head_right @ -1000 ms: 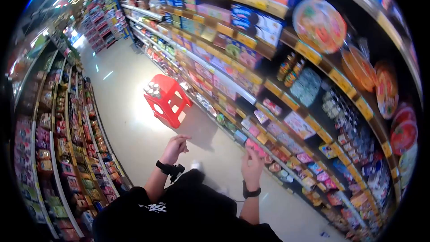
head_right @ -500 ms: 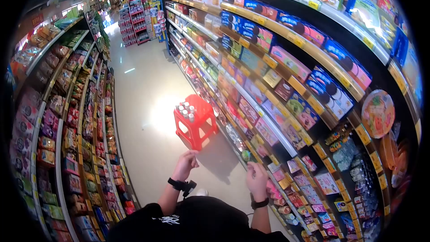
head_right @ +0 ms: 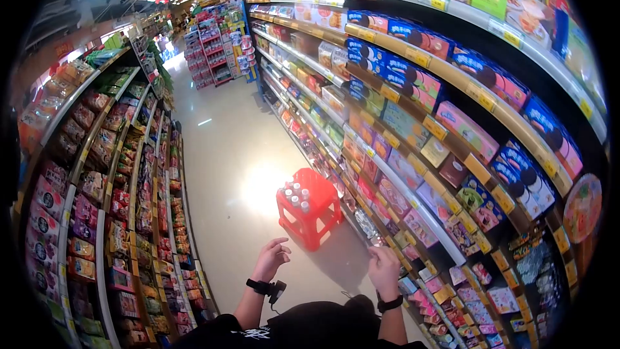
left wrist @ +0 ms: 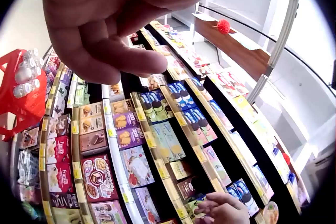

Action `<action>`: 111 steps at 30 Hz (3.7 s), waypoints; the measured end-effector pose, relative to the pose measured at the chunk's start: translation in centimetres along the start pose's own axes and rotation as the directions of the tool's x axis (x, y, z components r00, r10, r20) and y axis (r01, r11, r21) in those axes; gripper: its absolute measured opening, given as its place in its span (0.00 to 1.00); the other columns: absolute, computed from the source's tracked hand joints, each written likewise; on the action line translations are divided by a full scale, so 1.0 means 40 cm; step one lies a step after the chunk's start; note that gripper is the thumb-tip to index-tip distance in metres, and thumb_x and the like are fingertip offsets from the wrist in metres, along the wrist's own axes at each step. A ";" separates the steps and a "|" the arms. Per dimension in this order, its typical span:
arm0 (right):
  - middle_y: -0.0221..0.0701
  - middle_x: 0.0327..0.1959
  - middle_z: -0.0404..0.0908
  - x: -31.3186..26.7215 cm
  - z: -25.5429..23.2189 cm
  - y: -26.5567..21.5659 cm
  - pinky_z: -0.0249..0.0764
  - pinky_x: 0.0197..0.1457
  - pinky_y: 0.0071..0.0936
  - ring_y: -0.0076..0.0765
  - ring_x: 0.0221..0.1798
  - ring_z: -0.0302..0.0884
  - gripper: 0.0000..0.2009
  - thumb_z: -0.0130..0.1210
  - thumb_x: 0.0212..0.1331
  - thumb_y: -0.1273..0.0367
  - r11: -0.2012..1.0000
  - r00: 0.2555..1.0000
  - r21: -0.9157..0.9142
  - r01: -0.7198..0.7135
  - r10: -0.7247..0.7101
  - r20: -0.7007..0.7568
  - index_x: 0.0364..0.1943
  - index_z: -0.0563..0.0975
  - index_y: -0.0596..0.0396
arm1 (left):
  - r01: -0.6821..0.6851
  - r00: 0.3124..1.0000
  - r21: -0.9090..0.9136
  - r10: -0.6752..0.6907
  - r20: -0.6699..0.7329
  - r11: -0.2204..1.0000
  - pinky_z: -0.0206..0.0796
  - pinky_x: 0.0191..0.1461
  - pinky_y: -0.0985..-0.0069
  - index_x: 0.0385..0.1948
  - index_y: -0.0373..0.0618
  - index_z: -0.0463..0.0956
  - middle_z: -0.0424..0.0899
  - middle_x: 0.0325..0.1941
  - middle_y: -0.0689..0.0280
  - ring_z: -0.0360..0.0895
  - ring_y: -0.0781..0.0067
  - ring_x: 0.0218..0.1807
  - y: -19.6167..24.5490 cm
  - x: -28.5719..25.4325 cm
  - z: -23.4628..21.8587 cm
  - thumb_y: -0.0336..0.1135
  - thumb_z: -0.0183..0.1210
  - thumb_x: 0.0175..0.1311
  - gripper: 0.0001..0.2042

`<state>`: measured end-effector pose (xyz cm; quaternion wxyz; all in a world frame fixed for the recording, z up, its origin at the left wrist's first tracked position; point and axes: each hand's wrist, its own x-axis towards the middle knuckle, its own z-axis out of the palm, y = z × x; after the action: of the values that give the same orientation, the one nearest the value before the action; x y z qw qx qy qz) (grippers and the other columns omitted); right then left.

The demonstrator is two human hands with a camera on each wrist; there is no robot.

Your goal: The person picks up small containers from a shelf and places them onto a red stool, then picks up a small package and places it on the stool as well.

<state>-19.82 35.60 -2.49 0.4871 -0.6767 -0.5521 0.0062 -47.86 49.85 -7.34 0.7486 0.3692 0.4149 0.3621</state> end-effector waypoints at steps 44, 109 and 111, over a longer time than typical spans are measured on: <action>0.38 0.33 0.81 0.445 0.569 0.286 0.75 0.39 0.33 0.44 0.37 0.79 0.07 0.54 0.53 0.72 0.951 0.849 -0.060 -0.302 0.297 0.436 0.35 0.79 0.55 | 0.231 0.946 -0.075 -0.242 -0.214 0.970 0.69 0.44 0.73 0.44 0.38 0.73 0.78 0.36 0.62 0.77 0.69 0.38 0.026 0.639 -0.169 0.36 0.48 0.63 0.13; 0.39 0.50 0.72 0.176 0.145 -0.117 0.73 0.52 0.34 0.46 0.51 0.74 0.18 0.61 0.48 0.76 0.888 0.850 -0.262 -0.378 0.221 -0.479 0.47 0.77 0.53 | 0.649 0.369 0.205 -0.539 0.757 0.733 0.65 0.61 0.65 0.46 0.33 0.70 0.77 0.48 0.56 0.74 0.62 0.52 0.061 0.450 0.380 0.30 0.48 0.65 0.12; 0.39 0.52 0.72 0.126 0.076 -0.125 0.73 0.53 0.34 0.46 0.52 0.74 0.17 0.60 0.48 0.77 0.900 0.849 -0.232 -0.369 0.224 -0.479 0.46 0.77 0.54 | 0.656 0.329 0.268 -0.587 0.740 0.705 0.63 0.63 0.65 0.45 0.34 0.71 0.77 0.48 0.55 0.74 0.61 0.53 0.044 0.392 0.422 0.32 0.49 0.65 0.13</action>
<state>-23.22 40.95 1.93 0.4775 -0.8072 -0.3085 -0.1591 -27.09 59.71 -4.93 0.9431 0.2705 0.1383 -0.1355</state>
